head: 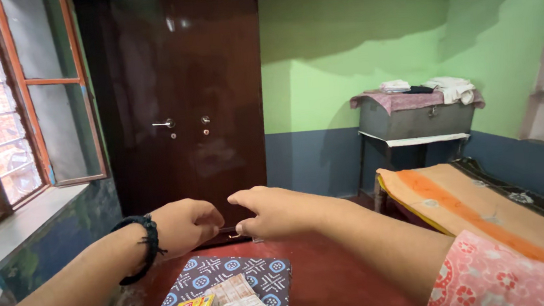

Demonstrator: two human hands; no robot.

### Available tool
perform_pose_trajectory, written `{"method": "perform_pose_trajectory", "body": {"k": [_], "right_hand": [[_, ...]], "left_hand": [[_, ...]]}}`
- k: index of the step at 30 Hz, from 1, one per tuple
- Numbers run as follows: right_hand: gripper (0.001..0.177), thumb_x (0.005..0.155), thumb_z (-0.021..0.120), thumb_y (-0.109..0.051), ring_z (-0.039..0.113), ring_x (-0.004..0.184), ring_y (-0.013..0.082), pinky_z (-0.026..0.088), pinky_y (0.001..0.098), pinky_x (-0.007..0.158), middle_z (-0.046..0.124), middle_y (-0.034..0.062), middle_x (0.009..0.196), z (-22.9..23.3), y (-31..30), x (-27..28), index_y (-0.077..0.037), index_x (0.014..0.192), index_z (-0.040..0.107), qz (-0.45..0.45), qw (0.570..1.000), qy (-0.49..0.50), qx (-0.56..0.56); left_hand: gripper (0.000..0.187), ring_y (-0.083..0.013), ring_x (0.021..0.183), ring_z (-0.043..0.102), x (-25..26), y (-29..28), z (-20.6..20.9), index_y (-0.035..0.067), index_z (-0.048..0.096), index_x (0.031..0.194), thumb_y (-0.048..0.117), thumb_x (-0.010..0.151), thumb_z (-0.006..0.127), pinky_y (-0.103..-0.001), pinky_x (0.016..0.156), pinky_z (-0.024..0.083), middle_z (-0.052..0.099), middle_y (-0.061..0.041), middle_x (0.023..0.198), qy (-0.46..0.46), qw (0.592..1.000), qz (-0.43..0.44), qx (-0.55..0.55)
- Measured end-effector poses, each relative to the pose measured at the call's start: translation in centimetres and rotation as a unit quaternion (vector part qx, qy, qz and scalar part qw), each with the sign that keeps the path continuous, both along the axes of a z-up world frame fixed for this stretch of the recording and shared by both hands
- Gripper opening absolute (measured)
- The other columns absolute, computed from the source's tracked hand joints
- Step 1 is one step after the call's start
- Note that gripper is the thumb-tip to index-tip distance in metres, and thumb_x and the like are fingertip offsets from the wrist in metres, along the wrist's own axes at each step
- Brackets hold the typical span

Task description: The person organizes household supplies by moving stacks of packaged items from a patterned table to a wall shelf and back. They handle soap bars, detergent powder bags, and small pink boxes, placing them on the shelf and then returning them to the table in a repetitive sequence.

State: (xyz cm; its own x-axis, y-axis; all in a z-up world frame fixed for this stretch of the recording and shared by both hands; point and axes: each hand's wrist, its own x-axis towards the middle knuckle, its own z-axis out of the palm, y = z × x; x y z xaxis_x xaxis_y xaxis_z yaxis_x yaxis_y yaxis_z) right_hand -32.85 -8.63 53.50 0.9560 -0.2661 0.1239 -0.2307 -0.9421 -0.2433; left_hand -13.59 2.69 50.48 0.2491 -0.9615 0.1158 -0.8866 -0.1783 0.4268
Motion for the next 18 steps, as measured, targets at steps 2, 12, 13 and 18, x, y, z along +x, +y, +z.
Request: {"method": "perform_pose_trajectory", "body": {"k": [2, 12, 13, 18], "right_hand": [[0.065, 0.092, 0.062, -0.03, 0.051, 0.134, 0.0342, 0.044, 0.041, 0.108, 0.052, 0.019, 0.145, 0.2, 0.0, -0.2, -0.009, 0.15, 0.043, 0.006, 1.0, -0.005, -0.004], [0.061, 0.091, 0.062, -0.028, 0.054, 0.131, 0.033, 0.045, 0.0406, 0.107, 0.055, 0.0172, 0.142, -0.1, 3.5, -3.1, -0.009, 0.147, 0.047, -0.003, 1.0, -0.002, 0.007], [0.06, 0.092, 0.062, -0.028, 0.054, 0.131, 0.0331, 0.045, 0.0409, 0.107, 0.056, 0.0168, 0.142, 0.0, 3.8, -3.2, -0.01, 0.147, 0.048, -0.008, 1.0, 0.004, 0.003], [0.054, 0.093, 0.06, -0.027, 0.054, 0.132, 0.0314, 0.044, 0.0401, 0.108, 0.057, 0.0157, 0.142, -0.3, 5.4, -2.9, -0.009, 0.143, 0.052, 0.032, 0.999, -0.022, -0.004]], "left_hand": [[0.03, -0.0196, 0.106, 0.075, -0.6, 0.5, 0.6, 0.013, 0.074, 0.117, 0.025, 0.091, 0.064, -0.032, 0.095, 0.057, 0.079, -0.007, 0.111, -0.023, 1.0, 0.005, -0.001], [0.03, -0.0184, 0.104, 0.075, -2.2, 3.8, 1.5, 0.017, 0.074, 0.115, 0.028, 0.089, 0.064, -0.032, 0.093, 0.057, 0.08, -0.004, 0.108, -0.036, 0.998, 0.047, -0.002], [0.03, -0.0192, 0.103, 0.076, -2.4, 4.3, 1.5, 0.017, 0.075, 0.115, 0.028, 0.089, 0.064, -0.033, 0.092, 0.057, 0.08, -0.005, 0.107, -0.036, 0.998, 0.047, -0.006], [0.029, -0.0206, 0.101, 0.075, -2.6, 7.3, 1.2, 0.018, 0.075, 0.114, 0.027, 0.089, 0.064, -0.034, 0.091, 0.057, 0.079, -0.004, 0.106, -0.046, 0.996, 0.074, -0.026]]}}
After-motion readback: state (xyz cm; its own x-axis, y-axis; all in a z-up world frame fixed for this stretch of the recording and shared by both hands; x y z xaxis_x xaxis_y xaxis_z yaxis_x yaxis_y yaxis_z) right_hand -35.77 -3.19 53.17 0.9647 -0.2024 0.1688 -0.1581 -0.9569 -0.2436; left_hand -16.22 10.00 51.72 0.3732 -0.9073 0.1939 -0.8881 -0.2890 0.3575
